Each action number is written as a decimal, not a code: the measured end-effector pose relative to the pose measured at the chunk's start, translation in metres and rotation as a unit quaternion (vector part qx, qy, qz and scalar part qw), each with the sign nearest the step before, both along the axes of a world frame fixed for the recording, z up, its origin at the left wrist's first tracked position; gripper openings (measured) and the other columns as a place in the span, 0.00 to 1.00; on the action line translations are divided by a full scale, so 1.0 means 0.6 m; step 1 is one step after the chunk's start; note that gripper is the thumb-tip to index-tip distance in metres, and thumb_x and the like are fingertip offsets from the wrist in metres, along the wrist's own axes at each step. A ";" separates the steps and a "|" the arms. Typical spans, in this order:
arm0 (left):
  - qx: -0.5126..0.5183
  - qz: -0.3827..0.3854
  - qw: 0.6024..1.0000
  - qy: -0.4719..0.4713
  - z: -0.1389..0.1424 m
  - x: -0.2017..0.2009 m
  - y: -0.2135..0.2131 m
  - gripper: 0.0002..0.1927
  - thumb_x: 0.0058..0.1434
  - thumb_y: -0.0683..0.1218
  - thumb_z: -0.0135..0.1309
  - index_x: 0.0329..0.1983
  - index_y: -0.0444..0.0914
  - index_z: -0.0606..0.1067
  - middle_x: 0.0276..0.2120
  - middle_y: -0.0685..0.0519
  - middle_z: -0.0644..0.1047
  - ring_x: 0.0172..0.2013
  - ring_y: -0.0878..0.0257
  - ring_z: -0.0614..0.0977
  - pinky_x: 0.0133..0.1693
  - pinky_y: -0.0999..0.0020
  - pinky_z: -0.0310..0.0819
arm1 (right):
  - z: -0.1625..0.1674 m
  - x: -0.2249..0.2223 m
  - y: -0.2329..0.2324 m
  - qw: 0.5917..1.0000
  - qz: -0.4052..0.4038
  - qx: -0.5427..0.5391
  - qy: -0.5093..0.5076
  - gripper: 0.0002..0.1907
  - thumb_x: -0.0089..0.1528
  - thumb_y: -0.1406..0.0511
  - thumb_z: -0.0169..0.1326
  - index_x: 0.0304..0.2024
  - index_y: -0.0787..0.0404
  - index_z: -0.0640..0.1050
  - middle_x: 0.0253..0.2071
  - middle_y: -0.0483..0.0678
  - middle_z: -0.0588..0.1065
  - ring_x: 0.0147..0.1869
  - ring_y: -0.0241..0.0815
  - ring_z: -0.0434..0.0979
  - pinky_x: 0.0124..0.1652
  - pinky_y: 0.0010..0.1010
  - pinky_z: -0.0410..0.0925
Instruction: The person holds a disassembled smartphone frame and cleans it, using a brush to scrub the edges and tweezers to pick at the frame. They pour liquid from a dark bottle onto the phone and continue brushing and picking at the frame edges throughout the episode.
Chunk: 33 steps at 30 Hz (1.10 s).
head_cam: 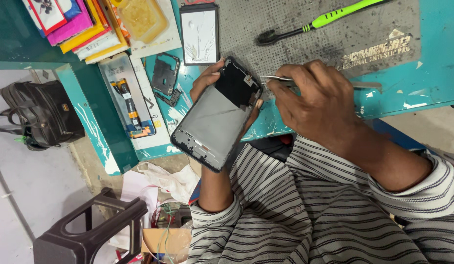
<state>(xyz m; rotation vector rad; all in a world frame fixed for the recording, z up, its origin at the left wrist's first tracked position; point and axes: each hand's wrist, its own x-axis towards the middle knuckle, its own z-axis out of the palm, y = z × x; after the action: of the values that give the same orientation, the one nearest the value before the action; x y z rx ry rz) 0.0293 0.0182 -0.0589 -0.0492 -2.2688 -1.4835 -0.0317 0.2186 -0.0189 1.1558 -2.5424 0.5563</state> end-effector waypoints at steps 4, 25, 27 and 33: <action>0.011 -0.002 1.000 -0.004 -0.002 0.000 0.001 0.44 0.56 0.44 0.75 0.66 0.42 0.56 0.63 0.44 0.67 0.64 0.54 0.73 0.67 0.64 0.72 | 0.000 -0.001 -0.001 1.000 -0.001 0.007 0.002 0.11 0.59 0.68 0.63 0.46 0.56 0.84 0.47 0.43 0.76 0.44 0.41 0.74 0.36 0.33 0.68; -0.024 0.015 1.000 0.014 -0.013 -0.003 0.005 0.44 0.55 0.47 0.74 0.65 0.40 0.57 0.64 0.43 0.67 0.63 0.53 0.73 0.66 0.65 0.72 | 0.002 -0.003 -0.004 1.000 -0.011 0.006 -0.004 0.12 0.59 0.70 0.62 0.47 0.59 0.84 0.49 0.45 0.75 0.46 0.43 0.73 0.40 0.34 0.69; -0.027 0.015 0.999 0.018 -0.016 -0.005 0.004 0.44 0.54 0.47 0.74 0.65 0.40 0.56 0.64 0.43 0.67 0.63 0.53 0.73 0.66 0.64 0.71 | 0.004 -0.003 -0.006 1.000 -0.022 -0.001 -0.014 0.11 0.61 0.70 0.62 0.47 0.59 0.83 0.50 0.45 0.75 0.45 0.43 0.72 0.40 0.34 0.69; 0.003 0.003 0.999 0.034 -0.022 -0.006 0.001 0.44 0.53 0.46 0.75 0.64 0.41 0.57 0.64 0.43 0.68 0.62 0.53 0.73 0.66 0.64 0.70 | 0.005 -0.005 -0.009 1.000 -0.001 0.005 -0.012 0.17 0.59 0.72 0.61 0.51 0.58 0.83 0.51 0.46 0.75 0.49 0.44 0.74 0.45 0.36 0.71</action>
<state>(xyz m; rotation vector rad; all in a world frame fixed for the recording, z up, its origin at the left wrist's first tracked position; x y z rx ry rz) 0.0259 0.0187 -0.0719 -0.0882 -2.2093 -1.4629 -0.0346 0.2129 -0.0161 1.1569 -2.5685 0.5606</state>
